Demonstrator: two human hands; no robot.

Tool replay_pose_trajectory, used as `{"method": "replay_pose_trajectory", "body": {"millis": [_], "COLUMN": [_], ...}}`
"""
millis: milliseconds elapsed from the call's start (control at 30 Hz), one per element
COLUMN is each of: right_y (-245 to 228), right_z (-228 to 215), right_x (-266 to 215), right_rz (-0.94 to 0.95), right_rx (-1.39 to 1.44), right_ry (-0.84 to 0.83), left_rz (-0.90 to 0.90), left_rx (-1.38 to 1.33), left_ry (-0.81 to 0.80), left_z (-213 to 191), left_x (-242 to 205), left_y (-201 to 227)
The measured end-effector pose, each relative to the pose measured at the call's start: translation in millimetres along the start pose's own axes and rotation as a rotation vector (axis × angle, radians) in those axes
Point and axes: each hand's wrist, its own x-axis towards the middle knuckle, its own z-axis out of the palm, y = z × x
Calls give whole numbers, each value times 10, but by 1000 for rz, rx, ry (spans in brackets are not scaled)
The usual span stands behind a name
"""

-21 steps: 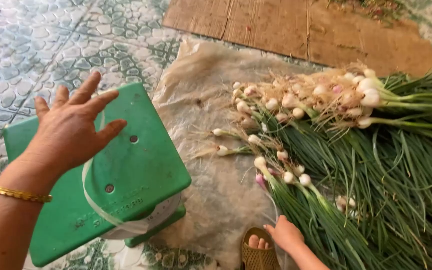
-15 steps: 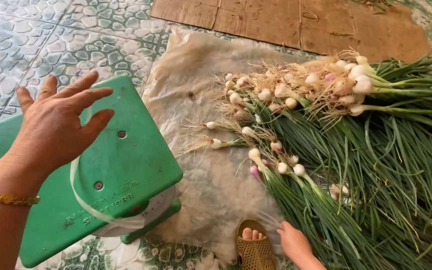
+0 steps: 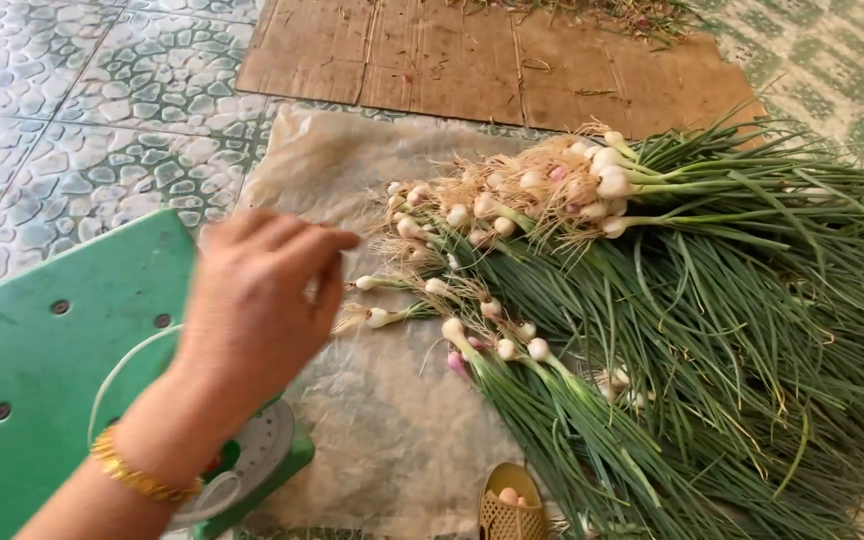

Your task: The person is weighing bunches of green onions on a mechanical scale and sorting them into piles on the floor.

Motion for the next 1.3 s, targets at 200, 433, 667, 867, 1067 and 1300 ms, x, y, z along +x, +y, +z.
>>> {"method": "replay_pose_trajectory", "body": {"millis": [200,433,667,867,1067,1300], "right_y": [-901,-1522,-1532,-1469,-1628,-1799], "right_z": [-1108,-1766,-1646,-1640,-1919,-1686], "right_x": [-706,66,744,256,-178,408], "right_rz": [-254,-170,-60,-129,-258,-240], "right_rx": [87,241,245,314,547,347], "right_ry": [347,439,440,562,555,461], "left_rz": [-1080,-1485,-1780,-1735,-1724,-1994], "left_rx": [-691,-834,-799,-570,-521,-972], "left_ry": [-660,-702,-827,-784,-794,-421], "left_z": [839,2259,2884,3627,3821,3704], "left_x": [20,-1046,-803,-1088,-1157,-1412], "left_y": [729,1062,1272,1349,1238,1408]}}
